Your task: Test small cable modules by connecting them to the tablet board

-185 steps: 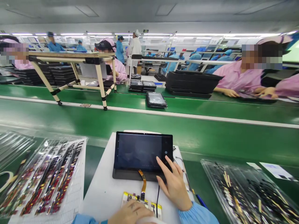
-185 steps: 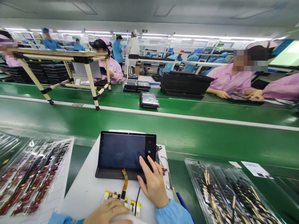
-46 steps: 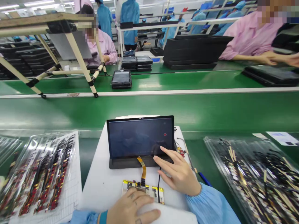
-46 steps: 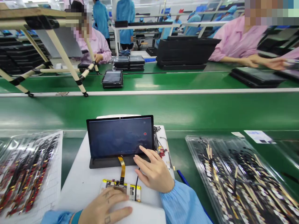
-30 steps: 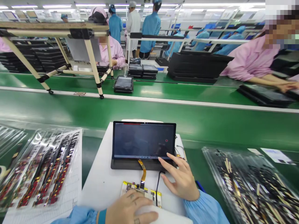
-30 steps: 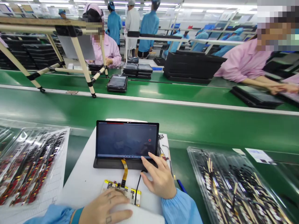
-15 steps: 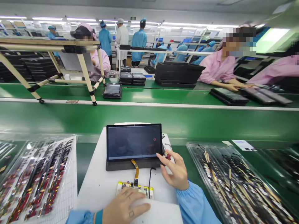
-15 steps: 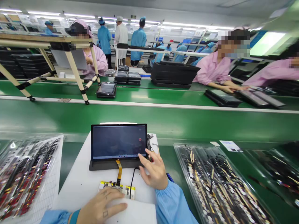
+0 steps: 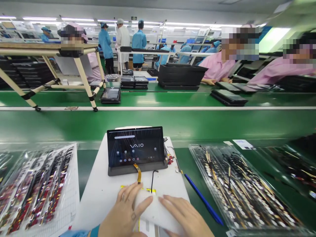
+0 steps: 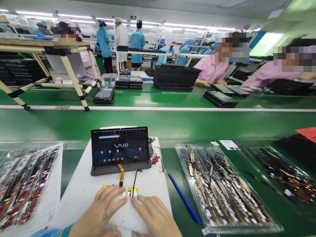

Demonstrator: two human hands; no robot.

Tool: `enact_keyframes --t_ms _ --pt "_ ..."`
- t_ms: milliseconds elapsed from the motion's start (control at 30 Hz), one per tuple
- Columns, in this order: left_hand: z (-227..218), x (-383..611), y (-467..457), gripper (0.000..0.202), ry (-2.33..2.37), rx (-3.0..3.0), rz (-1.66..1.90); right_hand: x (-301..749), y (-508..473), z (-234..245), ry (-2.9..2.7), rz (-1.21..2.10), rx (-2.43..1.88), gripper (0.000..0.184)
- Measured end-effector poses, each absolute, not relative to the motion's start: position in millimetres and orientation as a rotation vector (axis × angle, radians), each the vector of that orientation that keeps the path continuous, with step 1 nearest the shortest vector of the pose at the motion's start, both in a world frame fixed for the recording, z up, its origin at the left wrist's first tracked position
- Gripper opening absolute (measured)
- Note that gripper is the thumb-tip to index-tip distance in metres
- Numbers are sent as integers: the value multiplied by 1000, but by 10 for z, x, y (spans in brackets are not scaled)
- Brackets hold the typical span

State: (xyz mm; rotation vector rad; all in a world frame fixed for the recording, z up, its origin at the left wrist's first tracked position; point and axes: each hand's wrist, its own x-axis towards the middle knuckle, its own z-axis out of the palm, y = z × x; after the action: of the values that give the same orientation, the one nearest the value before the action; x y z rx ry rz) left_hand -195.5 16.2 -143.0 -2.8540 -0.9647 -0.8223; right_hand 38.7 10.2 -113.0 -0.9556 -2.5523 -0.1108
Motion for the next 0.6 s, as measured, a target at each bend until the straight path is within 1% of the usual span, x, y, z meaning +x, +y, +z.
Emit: enact_keyframes --t_ms 33,67,100,167,200,267,333,400,500,600 --pt "-1415 -1929 149 56 -1048 -2843 -788 445 80 -1169 -2490 -178 -1013 51" --pt "-1408 -1899 136 54 -1135 -2856 -763 510 59 -1223 -2425 -257 -1073 51" --pt "-1411 -1863 120 44 -1226 -2890 -743 577 37 -1291 -2361 -350 -1127 51" --pt "-1438 -1773 89 12 -1422 -2939 -674 688 -22 -1460 -2258 -524 -1240 51" --pt "-1459 -1719 75 1 -1507 -2924 -630 722 -61 -1552 -2219 -601 -1306 50" --pt "-1510 -1602 54 12 -1623 -2836 -536 731 -153 -1726 -2145 -678 -1455 50" --pt "-1558 -1492 48 12 -1682 -2746 -444 665 -247 -1866 -2093 -629 -1589 49" --pt "-1593 -1405 51 10 -1732 -2707 -366 546 -315 -1963 -2076 -461 -1588 44" --pt "-1630 -1332 57 7 -1790 -2673 -313 338 -317 -2042 -2093 -142 -1355 38" --pt "-1699 -1295 44 6 -1810 -2646 -351 189 -204 -2064 -2115 -12 -1170 35"
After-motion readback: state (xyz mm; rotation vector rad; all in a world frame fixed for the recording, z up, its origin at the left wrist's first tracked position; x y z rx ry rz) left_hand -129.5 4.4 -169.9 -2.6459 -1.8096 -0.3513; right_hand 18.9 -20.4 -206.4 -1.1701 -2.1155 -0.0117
